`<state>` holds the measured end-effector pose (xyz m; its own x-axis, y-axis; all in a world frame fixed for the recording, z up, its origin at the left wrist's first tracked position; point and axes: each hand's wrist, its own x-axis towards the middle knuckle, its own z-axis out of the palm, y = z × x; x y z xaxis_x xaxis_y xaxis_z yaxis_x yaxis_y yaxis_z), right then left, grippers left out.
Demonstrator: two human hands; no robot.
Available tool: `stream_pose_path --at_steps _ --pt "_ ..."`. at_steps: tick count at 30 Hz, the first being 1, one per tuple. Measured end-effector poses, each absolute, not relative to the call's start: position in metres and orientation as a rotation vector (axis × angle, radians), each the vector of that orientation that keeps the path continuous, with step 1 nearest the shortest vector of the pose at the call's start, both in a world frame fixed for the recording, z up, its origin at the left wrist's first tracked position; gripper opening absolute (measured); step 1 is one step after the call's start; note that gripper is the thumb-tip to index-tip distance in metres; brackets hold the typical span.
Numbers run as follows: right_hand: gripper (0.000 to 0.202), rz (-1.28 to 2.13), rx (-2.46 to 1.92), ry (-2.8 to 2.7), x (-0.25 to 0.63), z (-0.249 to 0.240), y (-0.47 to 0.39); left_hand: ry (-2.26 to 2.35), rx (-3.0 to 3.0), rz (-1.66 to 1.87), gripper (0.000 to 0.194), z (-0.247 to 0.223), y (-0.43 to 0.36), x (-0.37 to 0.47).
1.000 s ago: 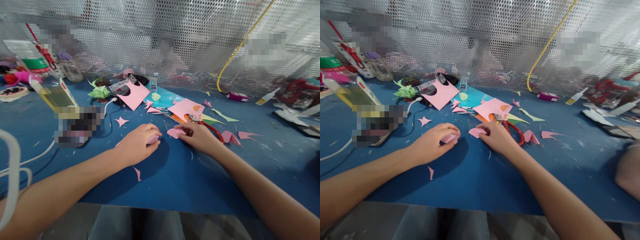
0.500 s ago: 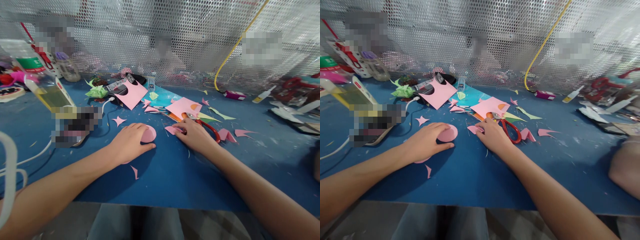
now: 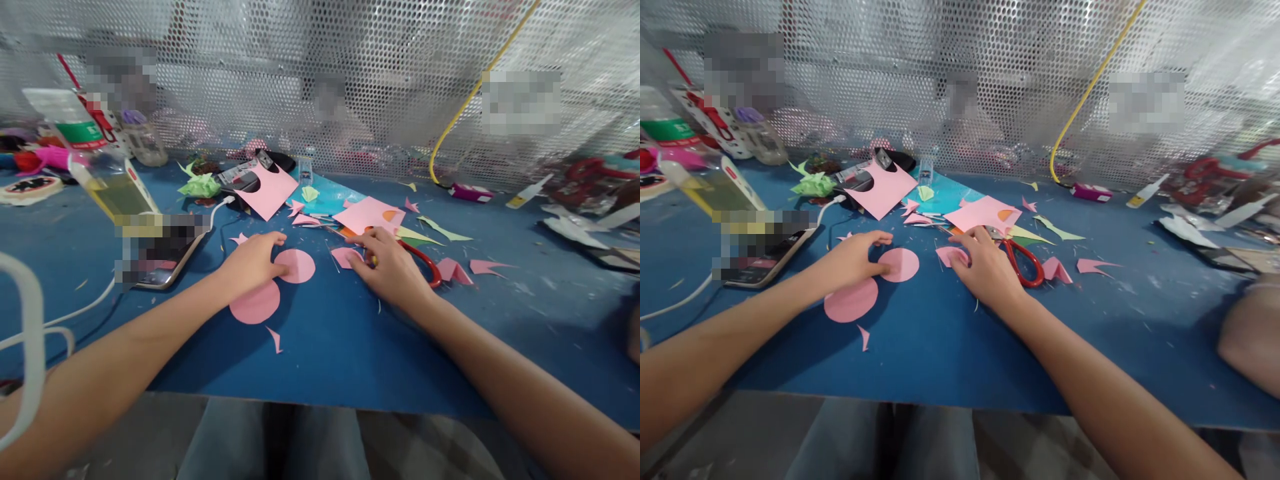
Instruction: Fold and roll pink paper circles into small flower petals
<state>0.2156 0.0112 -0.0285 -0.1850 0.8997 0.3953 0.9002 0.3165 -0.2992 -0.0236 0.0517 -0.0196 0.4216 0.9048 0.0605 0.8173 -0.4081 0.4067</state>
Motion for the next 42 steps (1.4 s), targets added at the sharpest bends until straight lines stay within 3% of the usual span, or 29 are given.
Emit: stream_pose_path --at_steps 7,18,22,26,29,35,42 --pt "0.022 0.012 -1.251 -2.209 0.196 -0.029 0.000 1.409 2.422 0.441 0.067 -0.018 0.041 -0.021" --pt "0.030 0.180 -1.125 -2.293 0.190 -0.036 -0.002 1.251 2.383 0.569 0.045 -0.019 0.029 -0.017" --pt "0.041 0.532 -1.202 -2.047 0.188 -0.033 -0.003 1.049 2.225 0.682 0.034 -0.013 0.021 -0.011" --pt "0.034 0.958 -1.093 -1.744 0.186 -0.031 -0.005 0.808 1.910 0.777 0.037 -0.008 0.015 -0.005" --pt "0.028 0.967 -1.062 -1.702 0.184 -0.029 -0.010 0.815 1.864 0.744 0.032 -0.008 0.012 -0.002" --pt "0.036 0.917 -1.026 -1.580 0.177 -0.026 -0.018 0.783 1.592 0.861 0.012 -0.004 0.009 0.005" --pt "0.012 0.928 -1.140 -1.754 0.177 -0.016 -0.021 0.723 1.340 0.923 0.016 0.001 0.008 0.008"
